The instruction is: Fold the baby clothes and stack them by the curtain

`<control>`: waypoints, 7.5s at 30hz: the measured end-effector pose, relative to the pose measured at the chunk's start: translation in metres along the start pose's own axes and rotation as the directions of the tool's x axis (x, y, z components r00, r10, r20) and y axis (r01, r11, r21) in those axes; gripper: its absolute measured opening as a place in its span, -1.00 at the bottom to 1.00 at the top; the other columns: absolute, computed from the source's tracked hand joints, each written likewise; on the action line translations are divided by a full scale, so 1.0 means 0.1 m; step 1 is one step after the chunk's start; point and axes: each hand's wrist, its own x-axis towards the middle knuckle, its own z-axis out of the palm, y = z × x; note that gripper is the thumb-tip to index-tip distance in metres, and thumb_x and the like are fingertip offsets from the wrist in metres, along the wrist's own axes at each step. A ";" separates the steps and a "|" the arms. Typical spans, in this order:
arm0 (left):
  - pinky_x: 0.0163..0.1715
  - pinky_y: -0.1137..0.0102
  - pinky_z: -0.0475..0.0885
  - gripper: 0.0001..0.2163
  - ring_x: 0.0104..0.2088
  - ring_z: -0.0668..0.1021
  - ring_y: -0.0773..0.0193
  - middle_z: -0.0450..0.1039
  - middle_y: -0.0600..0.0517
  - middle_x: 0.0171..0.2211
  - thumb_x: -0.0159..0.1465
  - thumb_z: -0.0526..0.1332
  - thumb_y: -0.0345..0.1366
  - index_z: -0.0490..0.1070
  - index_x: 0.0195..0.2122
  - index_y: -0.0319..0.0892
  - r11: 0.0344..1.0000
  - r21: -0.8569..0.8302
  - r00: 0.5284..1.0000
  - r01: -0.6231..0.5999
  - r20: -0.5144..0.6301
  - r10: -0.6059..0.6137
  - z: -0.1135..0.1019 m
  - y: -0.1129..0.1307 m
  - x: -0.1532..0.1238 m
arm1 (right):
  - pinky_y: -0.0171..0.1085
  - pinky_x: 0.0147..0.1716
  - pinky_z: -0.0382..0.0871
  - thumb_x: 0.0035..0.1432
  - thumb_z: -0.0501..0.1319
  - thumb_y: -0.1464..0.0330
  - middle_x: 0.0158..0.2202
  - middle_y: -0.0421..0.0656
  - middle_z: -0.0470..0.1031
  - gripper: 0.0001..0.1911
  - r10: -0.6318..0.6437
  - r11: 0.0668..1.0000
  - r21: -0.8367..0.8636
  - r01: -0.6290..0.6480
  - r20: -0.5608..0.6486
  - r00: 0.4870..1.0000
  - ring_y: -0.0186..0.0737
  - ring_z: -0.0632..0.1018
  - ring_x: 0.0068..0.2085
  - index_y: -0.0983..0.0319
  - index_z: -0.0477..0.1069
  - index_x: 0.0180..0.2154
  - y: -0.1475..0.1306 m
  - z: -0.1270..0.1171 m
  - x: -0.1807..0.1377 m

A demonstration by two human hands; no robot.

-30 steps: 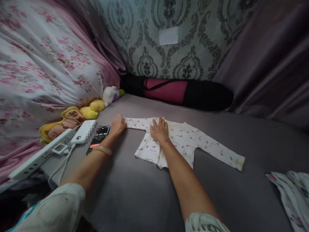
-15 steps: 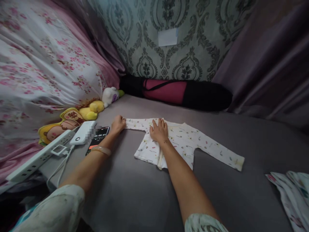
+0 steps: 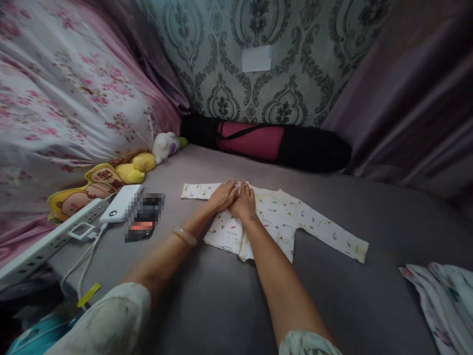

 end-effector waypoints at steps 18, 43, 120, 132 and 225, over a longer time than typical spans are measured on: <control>0.29 0.20 -0.03 -0.46 0.35 0.10 0.07 0.02 -0.24 0.35 0.41 -0.22 -0.15 0.05 0.32 -0.37 0.950 0.210 0.968 0.231 0.044 -0.246 -0.18 -0.73 -0.41 | -0.05 0.27 -0.19 0.35 -0.12 0.16 0.37 0.05 0.01 -0.42 0.028 0.999 0.040 -0.025 -0.078 0.997 0.04 0.00 0.37 0.16 0.06 0.33 -0.02 0.04 0.03; 0.06 0.20 0.25 -0.65 0.09 0.39 -0.03 0.33 -0.30 0.08 0.37 -0.12 -0.33 0.26 0.08 -0.36 0.767 0.119 0.749 0.630 -0.353 -0.560 -0.36 -1.05 -0.54 | -0.04 0.30 -0.26 0.36 -0.13 0.12 0.40 0.03 -0.10 -0.37 0.038 0.991 0.127 -0.037 -0.001 0.999 -0.01 -0.09 0.39 0.25 0.01 0.35 -0.01 0.02 0.06; 0.31 0.13 -0.19 -0.19 0.39 -0.12 0.01 -0.22 -0.15 0.41 0.23 0.01 0.26 -0.08 0.38 -0.12 0.884 -0.046 0.782 -0.464 0.448 0.434 -0.38 -0.20 -0.89 | 0.06 0.33 -0.33 0.35 -0.07 0.11 0.41 -0.05 -0.13 -0.38 -0.426 0.895 0.173 0.410 0.063 0.903 -0.06 -0.09 0.39 0.16 -0.01 0.35 0.86 -0.24 -1.86; 0.09 0.14 0.28 -0.51 0.11 0.36 -0.04 0.30 -0.26 0.10 0.15 0.17 0.11 0.38 -0.12 -0.23 0.986 -0.147 0.982 -0.075 0.162 0.099 -0.49 -0.40 -1.29 | -0.08 0.14 0.21 0.33 0.02 0.34 0.00 -0.08 0.51 -0.68 -0.448 0.783 0.453 0.425 -0.063 0.892 -0.12 0.43 0.10 0.16 0.46 -0.01 0.59 -0.47 -2.26; 0.18 0.15 0.24 -0.73 0.15 0.37 0.13 0.35 -0.18 0.11 0.34 -0.05 -0.41 0.35 -0.02 -0.23 0.897 -0.104 0.885 -0.429 0.150 0.440 0.18 1.54 -0.72 | -0.01 -0.07 0.39 0.15 0.15 0.24 -0.04 0.27 0.49 -0.59 0.890 0.451 0.206 -0.868 -0.038 0.453 0.18 0.51 0.02 0.41 0.53 -0.11 2.47 -0.70 -1.96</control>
